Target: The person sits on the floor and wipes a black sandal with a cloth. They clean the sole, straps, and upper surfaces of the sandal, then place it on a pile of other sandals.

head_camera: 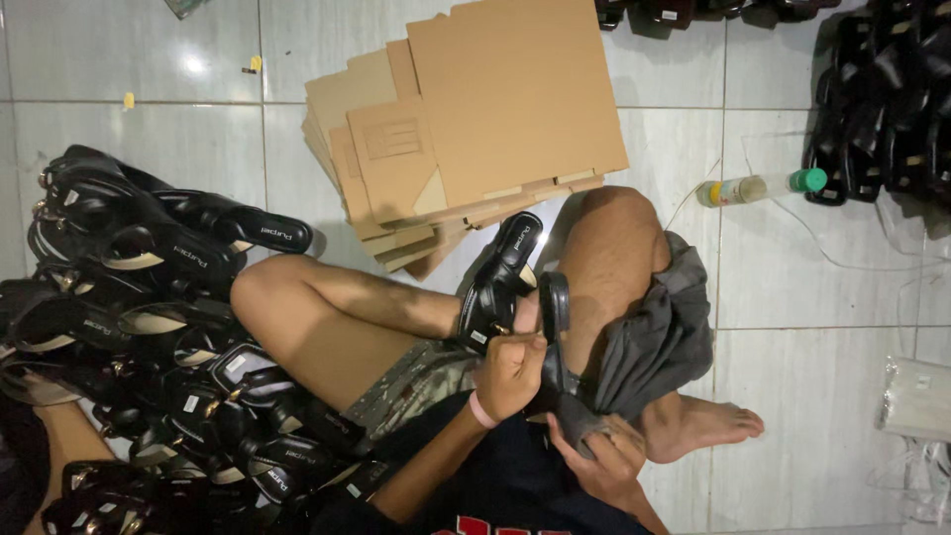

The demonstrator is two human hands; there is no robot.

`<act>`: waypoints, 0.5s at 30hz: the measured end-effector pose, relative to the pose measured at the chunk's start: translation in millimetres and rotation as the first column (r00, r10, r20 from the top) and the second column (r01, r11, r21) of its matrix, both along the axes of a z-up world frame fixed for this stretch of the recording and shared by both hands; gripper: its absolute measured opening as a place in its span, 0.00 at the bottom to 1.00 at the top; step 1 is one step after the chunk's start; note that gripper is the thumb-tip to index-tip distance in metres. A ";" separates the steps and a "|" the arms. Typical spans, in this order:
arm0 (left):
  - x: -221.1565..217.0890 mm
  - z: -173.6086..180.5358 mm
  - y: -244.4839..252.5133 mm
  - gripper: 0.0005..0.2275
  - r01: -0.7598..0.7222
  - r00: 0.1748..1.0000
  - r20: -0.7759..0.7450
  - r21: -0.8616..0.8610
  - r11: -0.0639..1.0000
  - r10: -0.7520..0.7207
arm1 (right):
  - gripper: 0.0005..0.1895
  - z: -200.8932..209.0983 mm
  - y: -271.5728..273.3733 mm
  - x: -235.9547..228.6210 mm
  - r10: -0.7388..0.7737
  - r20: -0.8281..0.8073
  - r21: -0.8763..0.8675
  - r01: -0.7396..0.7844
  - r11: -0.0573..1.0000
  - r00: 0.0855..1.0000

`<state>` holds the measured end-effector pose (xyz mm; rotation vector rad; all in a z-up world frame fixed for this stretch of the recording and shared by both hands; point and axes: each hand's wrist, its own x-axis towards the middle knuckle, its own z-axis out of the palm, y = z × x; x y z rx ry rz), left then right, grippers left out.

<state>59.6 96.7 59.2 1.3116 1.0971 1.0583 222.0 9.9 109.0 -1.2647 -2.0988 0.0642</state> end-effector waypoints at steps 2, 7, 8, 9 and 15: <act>-1.4 5.5 0.2 0.20 -0.010 0.999 0.036 0.063 0.998 0.007 | 0.07 -5.1 -1.7 3.1 0.063 0.016 0.023 -0.063 0.998 0.998; -2.2 7.3 4.3 0.19 0.025 1.000 0.016 0.096 0.995 -0.026 | 0.13 -28.9 -10.7 12.1 -0.204 -0.102 -0.374 0.153 0.915 0.974; -0.1 5.4 2.5 0.19 0.037 0.999 0.006 0.111 0.993 -0.038 | 0.08 -27.6 -9.7 15.2 -0.173 -0.116 -0.400 0.113 0.909 0.978; 2.2 3.0 -0.9 0.19 0.050 0.999 -0.004 0.126 0.991 -0.049 | 0.05 -25.6 -4.5 21.0 -0.142 -0.131 -0.425 0.074 0.902 0.981; 10.3 -28.4 3.8 0.23 -0.038 0.998 -0.053 -0.050 0.998 0.035 | 0.05 -28.1 -16.8 17.1 -0.211 -0.076 -0.485 0.149 0.862 0.974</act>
